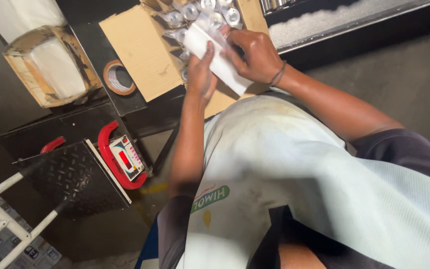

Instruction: The person picks cylindrical metal items from a tray, wraps them in plastic, and places them into a cardboard box. They then close the box, seal it with tape, and move it to a stack.

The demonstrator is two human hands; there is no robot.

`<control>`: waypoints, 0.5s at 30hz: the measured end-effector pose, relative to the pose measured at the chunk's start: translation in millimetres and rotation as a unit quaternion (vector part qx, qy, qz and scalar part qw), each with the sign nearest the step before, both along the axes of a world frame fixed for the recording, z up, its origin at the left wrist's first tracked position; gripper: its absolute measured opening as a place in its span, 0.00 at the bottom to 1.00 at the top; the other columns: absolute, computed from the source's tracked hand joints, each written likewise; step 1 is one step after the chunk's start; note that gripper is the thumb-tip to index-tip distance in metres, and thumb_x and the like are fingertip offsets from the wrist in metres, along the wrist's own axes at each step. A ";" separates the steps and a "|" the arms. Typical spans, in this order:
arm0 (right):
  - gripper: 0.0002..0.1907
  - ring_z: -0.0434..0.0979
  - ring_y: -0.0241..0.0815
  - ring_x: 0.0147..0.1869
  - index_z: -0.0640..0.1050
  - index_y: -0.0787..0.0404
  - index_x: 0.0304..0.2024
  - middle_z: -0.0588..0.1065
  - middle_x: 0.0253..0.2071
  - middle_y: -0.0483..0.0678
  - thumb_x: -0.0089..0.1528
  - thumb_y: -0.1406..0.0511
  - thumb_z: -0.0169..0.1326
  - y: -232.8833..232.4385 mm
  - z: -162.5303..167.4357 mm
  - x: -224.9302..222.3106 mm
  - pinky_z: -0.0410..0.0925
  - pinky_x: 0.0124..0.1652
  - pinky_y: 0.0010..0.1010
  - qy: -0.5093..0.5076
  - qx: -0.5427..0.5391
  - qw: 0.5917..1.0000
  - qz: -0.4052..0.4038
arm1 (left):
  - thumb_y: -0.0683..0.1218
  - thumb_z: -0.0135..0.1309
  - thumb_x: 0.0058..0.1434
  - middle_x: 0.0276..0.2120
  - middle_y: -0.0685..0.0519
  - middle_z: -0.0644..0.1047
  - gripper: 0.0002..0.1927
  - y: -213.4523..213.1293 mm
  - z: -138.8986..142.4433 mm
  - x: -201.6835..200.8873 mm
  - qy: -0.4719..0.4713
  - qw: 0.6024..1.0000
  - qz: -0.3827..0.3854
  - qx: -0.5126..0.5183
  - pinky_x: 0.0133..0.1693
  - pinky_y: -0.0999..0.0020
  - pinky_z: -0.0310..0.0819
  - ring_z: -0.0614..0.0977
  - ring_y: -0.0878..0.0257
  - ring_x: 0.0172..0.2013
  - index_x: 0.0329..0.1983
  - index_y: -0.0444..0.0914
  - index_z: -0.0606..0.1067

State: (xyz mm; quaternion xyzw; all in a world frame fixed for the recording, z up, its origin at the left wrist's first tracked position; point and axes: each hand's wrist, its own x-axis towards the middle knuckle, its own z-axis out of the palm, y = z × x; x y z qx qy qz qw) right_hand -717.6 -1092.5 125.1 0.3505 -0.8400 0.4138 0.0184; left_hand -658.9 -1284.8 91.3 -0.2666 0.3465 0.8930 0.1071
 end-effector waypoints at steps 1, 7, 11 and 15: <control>0.11 0.76 0.36 0.36 0.78 0.66 0.43 0.76 0.36 0.50 0.72 0.62 0.58 -0.6 -1.5 1.8 0.69 0.38 0.31 -0.078 -0.050 0.995 -0.044 | 0.44 0.50 0.66 0.49 0.49 0.79 0.22 0.0 -1.5 -0.2 -0.038 0.999 -0.002 0.028 0.47 0.68 0.84 0.85 0.66 0.44 0.62 0.33 0.66; 0.15 0.73 0.31 0.37 0.80 0.61 0.39 0.76 0.35 0.42 0.69 0.56 0.61 32.7 16.9 -38.4 0.67 0.38 0.28 -0.220 0.042 0.974 0.024 | 0.45 0.65 0.66 0.30 0.53 0.77 0.19 -2.7 6.2 -0.5 0.040 0.973 -0.064 -0.219 0.21 0.69 0.61 0.71 0.67 0.22 0.49 0.27 0.72; 0.21 0.76 0.31 0.39 0.75 0.56 0.50 0.76 0.36 0.35 0.56 0.58 0.62 23.6 35.1 -18.5 0.69 0.40 0.25 -0.285 0.016 0.953 0.102 | 0.48 0.66 0.60 0.23 0.54 0.78 0.08 2.8 32.4 -2.3 0.174 0.774 -0.087 -0.603 0.25 0.66 0.69 0.78 0.64 0.22 0.37 0.41 0.80; 0.27 0.62 0.47 0.32 0.76 0.62 0.60 0.65 0.33 0.47 0.56 0.72 0.56 26.1 19.8 -4.5 0.59 0.37 0.36 -0.428 -0.120 0.896 -0.020 | 0.45 0.65 0.55 0.19 0.48 0.77 0.09 -2.6 55.4 3.0 0.161 0.847 -0.105 -0.496 0.23 0.61 0.67 0.77 0.60 0.18 0.30 0.34 0.79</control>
